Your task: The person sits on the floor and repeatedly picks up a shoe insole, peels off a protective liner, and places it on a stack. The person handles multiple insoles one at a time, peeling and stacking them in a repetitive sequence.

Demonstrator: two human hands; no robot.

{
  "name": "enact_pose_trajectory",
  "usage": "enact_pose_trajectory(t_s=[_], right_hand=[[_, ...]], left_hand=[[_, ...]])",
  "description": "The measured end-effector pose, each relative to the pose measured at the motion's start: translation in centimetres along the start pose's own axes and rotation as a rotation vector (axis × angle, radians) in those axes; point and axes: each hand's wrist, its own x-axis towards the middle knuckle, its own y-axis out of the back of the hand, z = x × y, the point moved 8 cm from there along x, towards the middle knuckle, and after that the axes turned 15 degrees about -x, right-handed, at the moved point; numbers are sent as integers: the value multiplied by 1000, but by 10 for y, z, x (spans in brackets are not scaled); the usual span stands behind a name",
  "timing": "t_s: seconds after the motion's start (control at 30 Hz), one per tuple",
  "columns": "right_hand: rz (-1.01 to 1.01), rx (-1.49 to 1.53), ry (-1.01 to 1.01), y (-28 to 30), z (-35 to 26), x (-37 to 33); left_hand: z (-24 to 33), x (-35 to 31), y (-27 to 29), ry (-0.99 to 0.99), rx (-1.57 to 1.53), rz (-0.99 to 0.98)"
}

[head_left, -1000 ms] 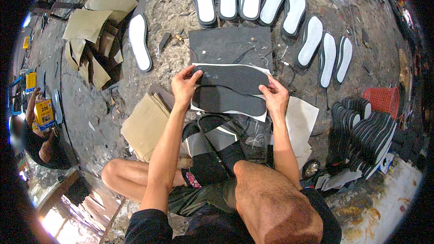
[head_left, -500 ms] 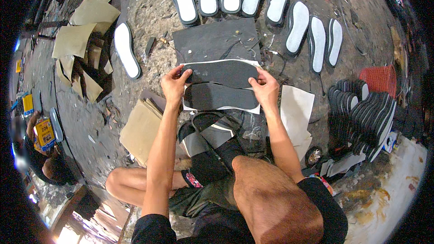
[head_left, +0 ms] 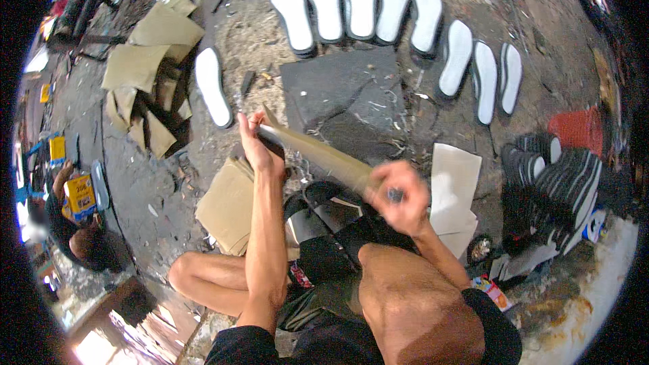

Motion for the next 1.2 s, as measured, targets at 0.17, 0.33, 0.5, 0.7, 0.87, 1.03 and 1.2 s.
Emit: enact_pose_trajectory(t_s=[0.17, 0.33, 0.5, 0.7, 0.87, 1.03, 1.2], right_hand=[[-405, 112, 421, -4, -78, 81], [-214, -348, 332, -24, -78, 155], [-150, -212, 581, -15, -111, 139], [-160, -233, 511, 10, -122, 124], [-75, -312, 469, 26, -119, 126], [-1, -413, 615, 36, -139, 117], [-282, 144, -165, 11, -74, 132]], left_hand=[[31, -37, -128, 284, -644, -452], [21, -75, -179, 506, -723, -662], [30, -88, -177, 446, -627, -727], [36, -133, -191, 329, -524, -931], [66, -148, -171, 115, 409, -699], [65, -143, -139, 22, 890, -676], [62, -151, -149, 12, 887, -836]])
